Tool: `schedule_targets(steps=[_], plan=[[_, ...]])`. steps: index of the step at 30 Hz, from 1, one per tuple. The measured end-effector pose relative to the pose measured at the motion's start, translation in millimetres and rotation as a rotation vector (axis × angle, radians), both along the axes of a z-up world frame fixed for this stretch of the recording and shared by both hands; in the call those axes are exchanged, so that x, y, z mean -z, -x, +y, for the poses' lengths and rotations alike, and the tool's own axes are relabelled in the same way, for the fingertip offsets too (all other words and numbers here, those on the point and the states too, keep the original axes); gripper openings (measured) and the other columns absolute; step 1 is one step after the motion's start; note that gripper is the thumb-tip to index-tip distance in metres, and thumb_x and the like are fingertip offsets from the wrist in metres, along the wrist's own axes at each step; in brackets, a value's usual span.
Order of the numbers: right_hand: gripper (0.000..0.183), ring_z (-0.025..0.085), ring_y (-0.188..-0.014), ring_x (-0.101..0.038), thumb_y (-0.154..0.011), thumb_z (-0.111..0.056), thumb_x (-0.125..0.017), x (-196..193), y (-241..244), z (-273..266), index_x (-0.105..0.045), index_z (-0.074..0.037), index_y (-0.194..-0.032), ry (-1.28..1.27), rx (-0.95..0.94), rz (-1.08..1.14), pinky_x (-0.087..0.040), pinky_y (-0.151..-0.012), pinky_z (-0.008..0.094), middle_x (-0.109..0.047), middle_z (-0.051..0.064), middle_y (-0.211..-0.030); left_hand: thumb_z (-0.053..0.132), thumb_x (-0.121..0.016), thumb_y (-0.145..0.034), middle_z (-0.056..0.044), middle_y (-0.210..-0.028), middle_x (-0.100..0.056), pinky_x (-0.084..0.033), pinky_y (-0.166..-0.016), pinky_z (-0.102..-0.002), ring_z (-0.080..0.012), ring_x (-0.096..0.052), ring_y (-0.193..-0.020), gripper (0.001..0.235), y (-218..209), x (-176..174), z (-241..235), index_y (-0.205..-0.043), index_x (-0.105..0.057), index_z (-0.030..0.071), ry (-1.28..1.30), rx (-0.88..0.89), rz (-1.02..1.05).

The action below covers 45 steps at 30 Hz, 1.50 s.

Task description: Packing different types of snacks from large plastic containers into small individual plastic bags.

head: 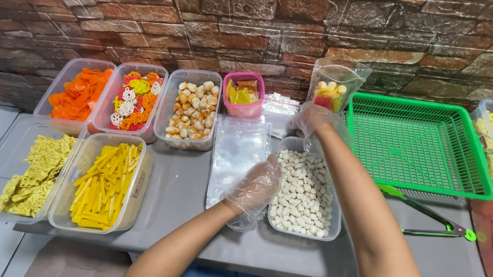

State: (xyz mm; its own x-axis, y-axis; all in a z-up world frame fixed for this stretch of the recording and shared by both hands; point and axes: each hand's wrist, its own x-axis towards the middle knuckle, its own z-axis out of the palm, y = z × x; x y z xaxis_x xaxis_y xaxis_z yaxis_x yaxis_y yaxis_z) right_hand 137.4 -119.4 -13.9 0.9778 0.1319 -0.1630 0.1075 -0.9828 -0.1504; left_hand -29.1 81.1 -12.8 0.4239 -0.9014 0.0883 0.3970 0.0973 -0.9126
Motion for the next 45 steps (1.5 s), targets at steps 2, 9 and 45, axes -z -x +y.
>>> schedule_targets(steps=[2,9,45], plan=[[0.035,0.036,-0.111,-0.072,-0.092,-0.037,-0.061,52.8,-32.2,-4.3,-0.078,-0.010,-0.107,-0.020,0.095,0.100,-0.058,-0.091,0.051,-0.078,0.019,-0.104,0.013,-0.065,-0.101,-0.010,-0.112,-0.074,-0.058,-0.094,-0.044,-0.0272,-0.071,-0.100,0.023,-1.7,-3.5,-2.7,-0.122,-0.067,0.006,0.265,0.001,0.191],[0.046,0.037,-0.107,-0.072,-0.066,-0.027,-0.090,33.4,-53.7,17.3,-0.078,-0.011,-0.107,-0.313,0.396,0.350,-0.064,-0.076,0.053,-0.076,0.019,-0.106,0.019,-0.063,-0.102,-0.012,-0.111,-0.071,-0.060,-0.089,-0.044,-0.0293,-0.071,-0.098,0.024,-6.7,-20.9,-11.1,-0.122,-0.061,0.006,0.785,0.006,0.553],[0.012,0.009,-0.067,-0.065,-0.084,-0.017,-0.088,-53.6,151.3,-9.7,-0.079,-0.012,-0.091,-1.222,0.200,-0.472,-0.056,-0.063,0.024,-0.071,0.003,-0.072,0.017,-0.086,-0.079,-0.002,-0.082,-0.076,-0.061,-0.069,-0.025,-0.0161,-0.075,-0.078,0.009,-24.3,-47.0,-64.3,-0.086,-0.083,0.021,2.580,0.750,1.560]])
